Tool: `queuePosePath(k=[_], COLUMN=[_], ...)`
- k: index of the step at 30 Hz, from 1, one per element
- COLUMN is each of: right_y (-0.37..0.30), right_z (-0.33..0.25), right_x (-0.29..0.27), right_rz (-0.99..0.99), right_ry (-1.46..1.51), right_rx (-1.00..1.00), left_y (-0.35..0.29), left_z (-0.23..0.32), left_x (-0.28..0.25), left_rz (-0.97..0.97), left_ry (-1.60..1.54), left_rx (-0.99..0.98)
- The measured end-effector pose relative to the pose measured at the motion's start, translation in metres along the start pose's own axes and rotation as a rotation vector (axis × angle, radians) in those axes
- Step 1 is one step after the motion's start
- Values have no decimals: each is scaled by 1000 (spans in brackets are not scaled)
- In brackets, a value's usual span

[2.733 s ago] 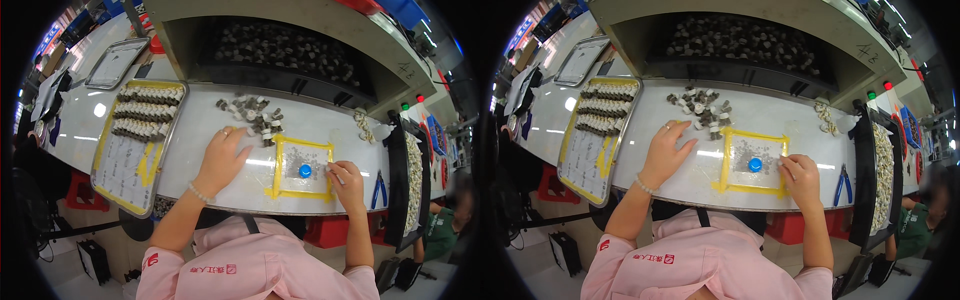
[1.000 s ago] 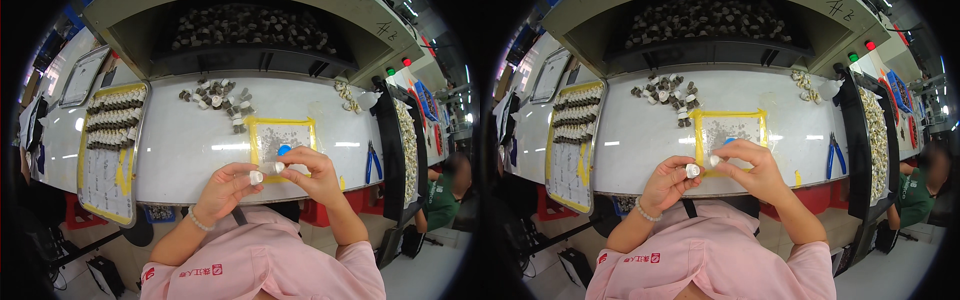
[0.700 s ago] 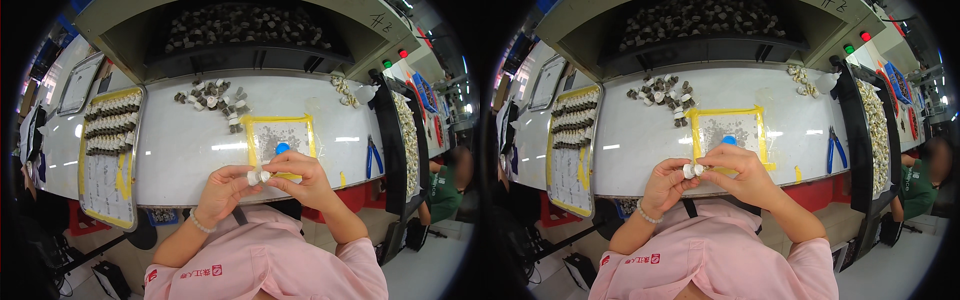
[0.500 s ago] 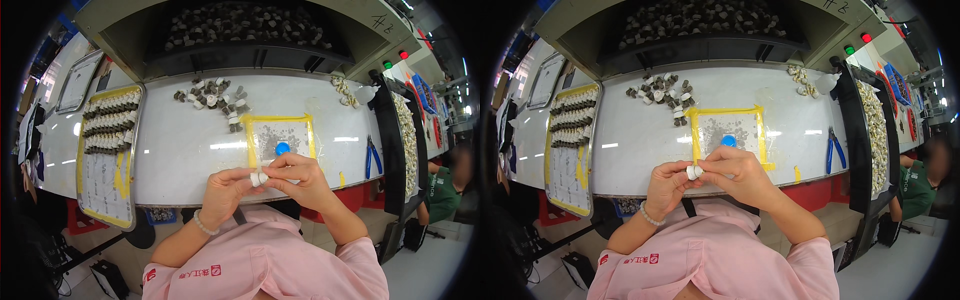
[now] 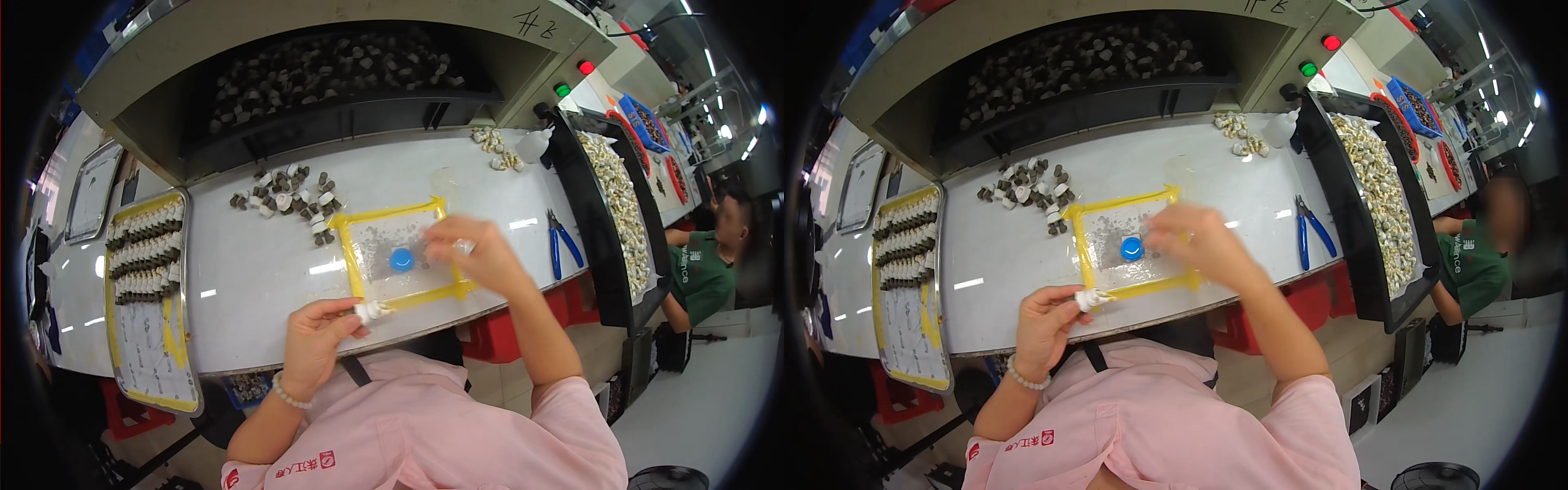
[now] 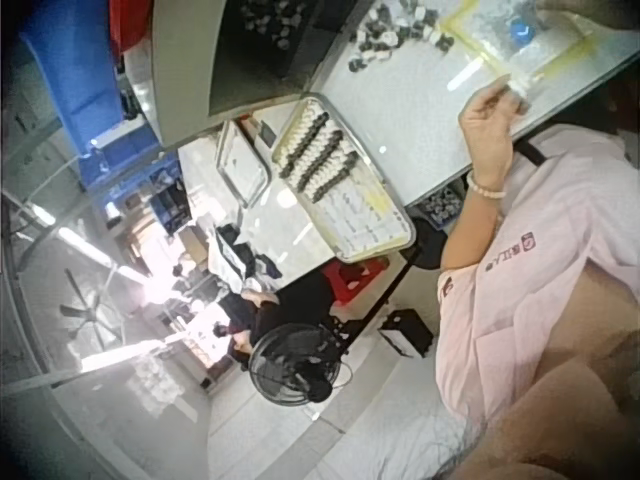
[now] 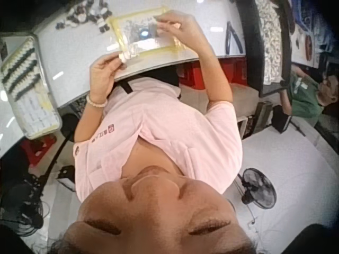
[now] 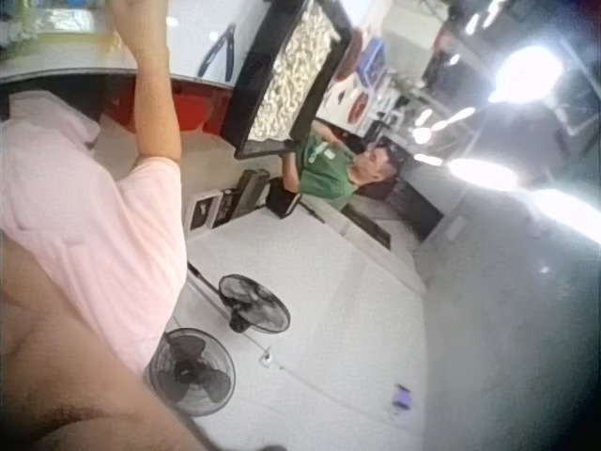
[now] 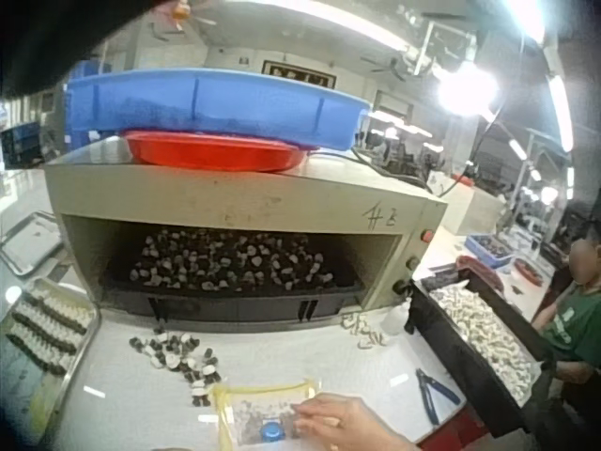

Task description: The person assembles small parts by dipping them in adhesive, joining the components together by hand, and arranging the assembled pieces in rows on a tray.

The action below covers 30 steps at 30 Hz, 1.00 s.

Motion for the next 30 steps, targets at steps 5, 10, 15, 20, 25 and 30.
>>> queuePosePath(k=[5, 10, 15, 20, 25, 30], right_y=[27, 40, 21, 6, -3, -10], right_z=[55, 94, 67, 46, 36, 30], right_x=[-94, -106, -86, -59, -50, -42], right_rz=[402, 378, 331, 255, 220, 238], right_ry=[-626, -826, -553, -407, -419, -362], right_rx=[-44, 6, 46, 77, 73, 110], left_y=[-21, -72, -130, -149, -148, -123], left_z=[63, 137, 190, 226, 235, 190], left_x=[-42, -96, -169, -198, -209, -168], left_rz=[167, 537, 999, 1220, 1172, 906], left_ry=[165, 461, 1015, 1254, 1265, 1244], left_rx=[253, 588, 753, 677, 599, 552])
Point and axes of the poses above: each hand's wrist, its own y-axis towards the middle knuckle, its own x-axis out of the palm, z = x × y, the point moved 6 cm from there along y, towards the middle knuckle, and after that the axes turned 1 degree about -x, right-handed, at the moved point
